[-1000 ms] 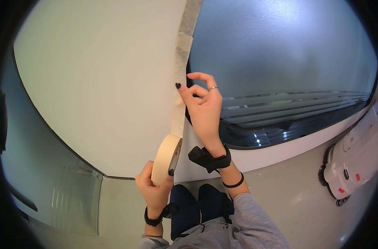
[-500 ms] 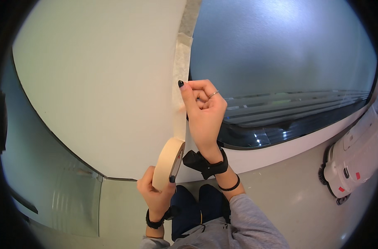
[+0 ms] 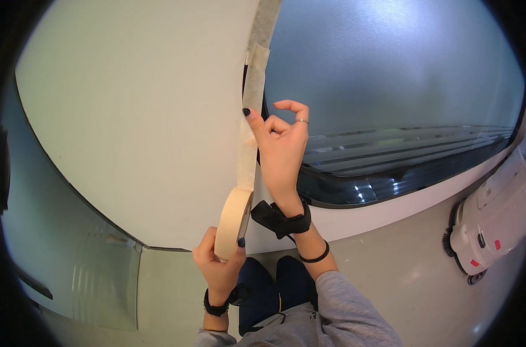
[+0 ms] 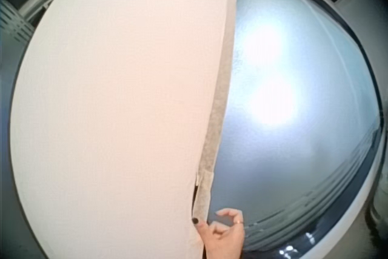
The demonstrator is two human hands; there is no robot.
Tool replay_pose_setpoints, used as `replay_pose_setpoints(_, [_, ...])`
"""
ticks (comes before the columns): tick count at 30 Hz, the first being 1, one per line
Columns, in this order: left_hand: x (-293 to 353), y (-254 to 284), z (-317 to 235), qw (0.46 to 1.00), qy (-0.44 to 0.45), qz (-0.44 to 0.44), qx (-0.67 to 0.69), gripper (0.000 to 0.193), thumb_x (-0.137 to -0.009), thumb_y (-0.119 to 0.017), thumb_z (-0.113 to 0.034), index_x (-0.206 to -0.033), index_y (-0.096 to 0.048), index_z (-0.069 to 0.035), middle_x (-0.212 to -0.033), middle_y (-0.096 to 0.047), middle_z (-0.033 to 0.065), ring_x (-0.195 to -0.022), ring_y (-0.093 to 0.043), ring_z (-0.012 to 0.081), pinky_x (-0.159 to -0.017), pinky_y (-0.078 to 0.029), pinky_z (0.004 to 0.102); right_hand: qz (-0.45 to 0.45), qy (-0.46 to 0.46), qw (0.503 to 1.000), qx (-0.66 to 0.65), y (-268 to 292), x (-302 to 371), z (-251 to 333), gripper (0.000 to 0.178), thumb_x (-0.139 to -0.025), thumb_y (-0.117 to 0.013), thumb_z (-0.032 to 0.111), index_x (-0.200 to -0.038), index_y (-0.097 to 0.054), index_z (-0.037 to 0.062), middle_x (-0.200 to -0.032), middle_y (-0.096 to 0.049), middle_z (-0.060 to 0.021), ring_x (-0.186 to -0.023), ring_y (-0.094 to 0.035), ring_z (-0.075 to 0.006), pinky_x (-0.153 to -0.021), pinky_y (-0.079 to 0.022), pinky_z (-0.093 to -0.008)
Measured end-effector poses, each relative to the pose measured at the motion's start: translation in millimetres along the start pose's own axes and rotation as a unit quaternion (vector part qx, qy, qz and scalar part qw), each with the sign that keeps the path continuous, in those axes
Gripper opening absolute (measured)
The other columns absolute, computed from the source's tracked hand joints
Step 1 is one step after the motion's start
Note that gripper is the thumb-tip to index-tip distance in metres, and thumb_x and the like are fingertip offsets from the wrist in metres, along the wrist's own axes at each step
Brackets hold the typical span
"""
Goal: Apply masking tape to the edge of a curved window frame or panel.
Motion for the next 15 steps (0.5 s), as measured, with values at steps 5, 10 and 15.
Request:
replay_pose_setpoints(5, [-2, -2, 2, 1.000, -0.004, 0.009, 0.006, 0.017, -0.071, -0.068, -0.009, -0.077, -0.057, 0.001, -0.060, -0.054, 0.0011, -0.053, -0.046, 0.0067, -0.051, -0.040, 0.0218, 0.033, -0.016, 0.999, 0.004, 1, -2, -1, 0.028, -0.089, -0.068, 0.011, -0.097, -0.043, 0.0004, -0.054, -0.046, 0.0039, -0.051, -0.036, 0.0003, -0.047, -0.026, -0.0180])
replay_pose_setpoints(10, [-8, -1, 1, 1.000, 0.000, 0.011, 0.008, 0.016, -0.072, -0.068, -0.009, -0.077, -0.056, 0.001, -0.059, -0.054, 0.0014, -0.053, -0.046, 0.0067, -0.051, -0.039, 0.0216, 0.060, -0.028, 0.997, 0.044, 10, -10, 6, 0.022, -0.093, -0.062, 0.016, -0.094, -0.047, 0.0003, -0.057, -0.059, -0.0037, -0.044, -0.038, -0.0003, -0.043, -0.027, -0.0178])
replay_pose_setpoints(15, [-9, -1, 3, 0.999, 0.019, 0.044, 0.003, 0.021, -0.068, -0.075, -0.007, -0.081, -0.060, 0.000, -0.064, -0.062, 0.0075, -0.055, -0.058, 0.0133, -0.054, -0.046, 0.0254, 0.143, -0.112, 0.983, 0.021, 16, -18, 1, 0.024, -0.094, -0.059, 0.021, -0.095, -0.051, -0.0019, -0.066, -0.067, -0.0159, -0.028, -0.035, -0.0066, -0.030, -0.022, -0.0222])
Point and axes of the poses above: each hand's wrist, its own x-axis away from the middle knuckle, its own y-axis out of the back of the hand, z = x × y, the point moved 5 cm from there along -x, towards the middle knuckle
